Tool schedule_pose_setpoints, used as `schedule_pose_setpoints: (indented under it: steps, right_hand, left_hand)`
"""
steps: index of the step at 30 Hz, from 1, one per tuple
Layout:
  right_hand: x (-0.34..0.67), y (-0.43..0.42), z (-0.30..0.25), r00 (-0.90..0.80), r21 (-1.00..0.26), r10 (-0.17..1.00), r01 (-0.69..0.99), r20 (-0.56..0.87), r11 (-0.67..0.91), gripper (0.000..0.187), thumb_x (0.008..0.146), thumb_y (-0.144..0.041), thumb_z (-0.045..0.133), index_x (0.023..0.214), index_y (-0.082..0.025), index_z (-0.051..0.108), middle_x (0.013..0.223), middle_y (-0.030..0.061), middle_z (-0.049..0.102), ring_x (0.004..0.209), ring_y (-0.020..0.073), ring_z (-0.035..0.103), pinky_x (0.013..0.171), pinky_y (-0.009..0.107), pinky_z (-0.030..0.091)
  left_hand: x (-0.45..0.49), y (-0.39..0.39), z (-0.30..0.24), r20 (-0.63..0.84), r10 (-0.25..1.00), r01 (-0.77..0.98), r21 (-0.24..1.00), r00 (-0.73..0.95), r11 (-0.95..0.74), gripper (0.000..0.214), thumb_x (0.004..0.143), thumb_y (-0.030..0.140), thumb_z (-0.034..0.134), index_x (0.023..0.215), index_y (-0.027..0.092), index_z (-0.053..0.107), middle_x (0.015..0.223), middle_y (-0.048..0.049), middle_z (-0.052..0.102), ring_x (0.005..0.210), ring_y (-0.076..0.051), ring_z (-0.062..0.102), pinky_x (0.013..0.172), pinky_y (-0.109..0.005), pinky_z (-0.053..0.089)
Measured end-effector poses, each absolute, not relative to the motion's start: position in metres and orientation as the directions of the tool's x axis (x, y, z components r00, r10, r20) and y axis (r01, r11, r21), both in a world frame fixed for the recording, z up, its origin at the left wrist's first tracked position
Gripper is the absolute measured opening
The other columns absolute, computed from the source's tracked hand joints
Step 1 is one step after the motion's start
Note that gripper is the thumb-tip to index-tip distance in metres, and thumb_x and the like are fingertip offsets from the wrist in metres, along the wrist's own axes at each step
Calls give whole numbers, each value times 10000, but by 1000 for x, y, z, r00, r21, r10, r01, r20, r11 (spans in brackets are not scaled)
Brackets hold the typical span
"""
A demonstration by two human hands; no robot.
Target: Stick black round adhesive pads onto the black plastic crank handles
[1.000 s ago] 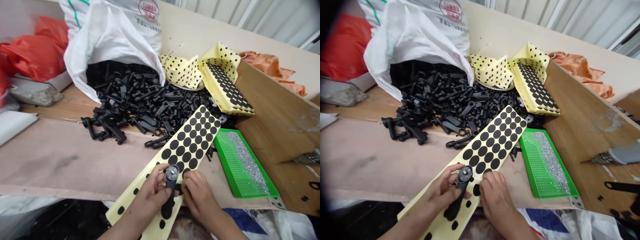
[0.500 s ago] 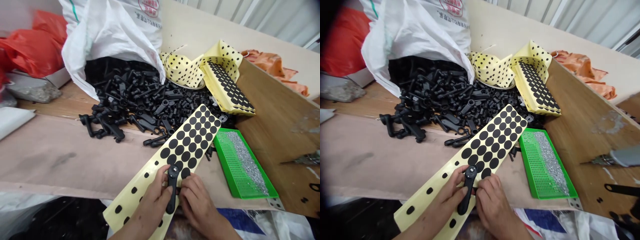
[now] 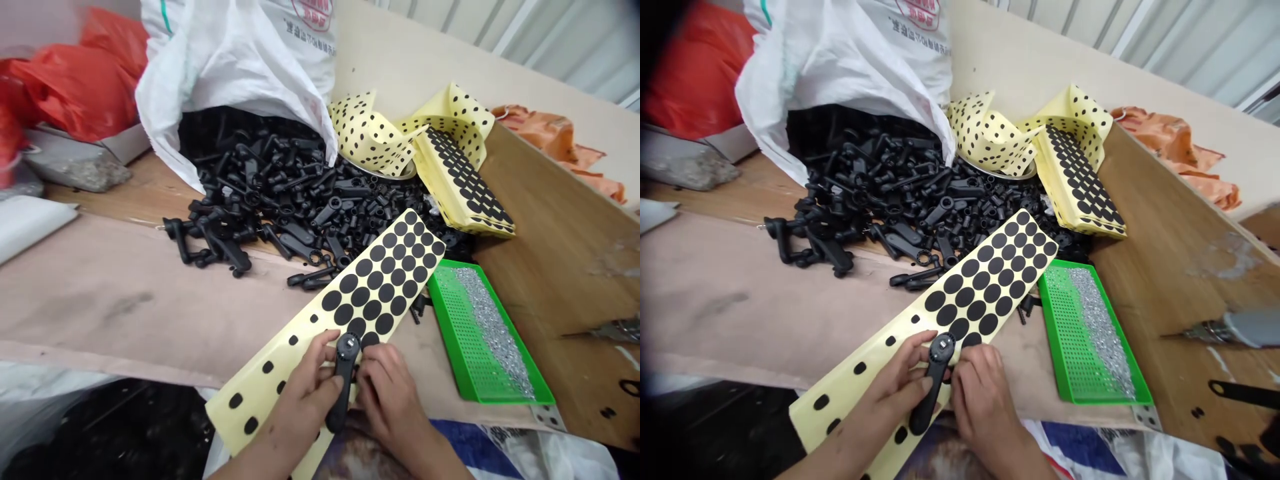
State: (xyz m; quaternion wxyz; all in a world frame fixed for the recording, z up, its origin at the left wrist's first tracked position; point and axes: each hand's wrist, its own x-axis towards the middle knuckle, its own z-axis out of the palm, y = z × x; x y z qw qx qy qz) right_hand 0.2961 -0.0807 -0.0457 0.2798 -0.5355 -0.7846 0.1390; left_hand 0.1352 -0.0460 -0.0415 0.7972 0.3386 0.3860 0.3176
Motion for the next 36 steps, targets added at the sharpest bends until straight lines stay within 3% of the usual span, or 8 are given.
schedule_pose_setpoints:
  steps: [8,13,17,25,29,36]
  right_hand:
    - [293,-82,-49,-307,-391,878,805,368,446,198,841,-12,387,856,-157,521,865,93,537,816,218,499,728,407,462]
    - [295,-84,-54,-367,-268,815,815,449,514,244,795,28,409,925,-144,523,946,117,542,919,247,499,848,486,472]
    - [296,-86,-57,-449,-210,774,788,447,578,271,779,47,387,912,-136,535,939,120,543,913,242,509,860,479,485]
    - [296,-83,-60,-386,-201,797,831,464,519,262,781,34,391,933,-137,520,1017,139,561,983,267,499,853,504,488]
    - [296,-85,-61,-397,-189,776,821,490,539,248,792,18,393,912,-145,536,949,129,561,936,260,512,814,476,507]
    - [295,-83,-51,-398,-331,822,775,406,539,248,819,10,370,929,-157,516,912,117,577,901,235,531,770,407,512]
  left_hand:
    - [126,-46,-31,-375,811,-131,871,449,474,416,787,187,537,1185,257,439,1026,-34,566,854,-175,566,710,-275,454]
    - [122,-44,-31,-390,812,-145,859,434,490,395,785,188,531,1166,248,446,995,-29,567,834,-169,567,676,-262,441]
    - [123,-44,-34,-375,819,-157,864,435,479,402,780,189,536,1171,245,460,1001,-31,569,816,-162,564,670,-259,433]
    - [122,-44,-32,-400,810,-176,843,428,509,432,737,164,551,1159,225,476,986,-33,566,817,-157,562,666,-245,423]
    - [122,-44,-33,-406,806,-191,832,430,521,455,737,187,572,1180,220,472,983,-38,568,838,-172,569,692,-265,433]
    - [122,-41,-37,-420,800,-212,814,428,541,494,699,185,592,1182,213,490,995,-40,591,851,-184,593,694,-274,453]
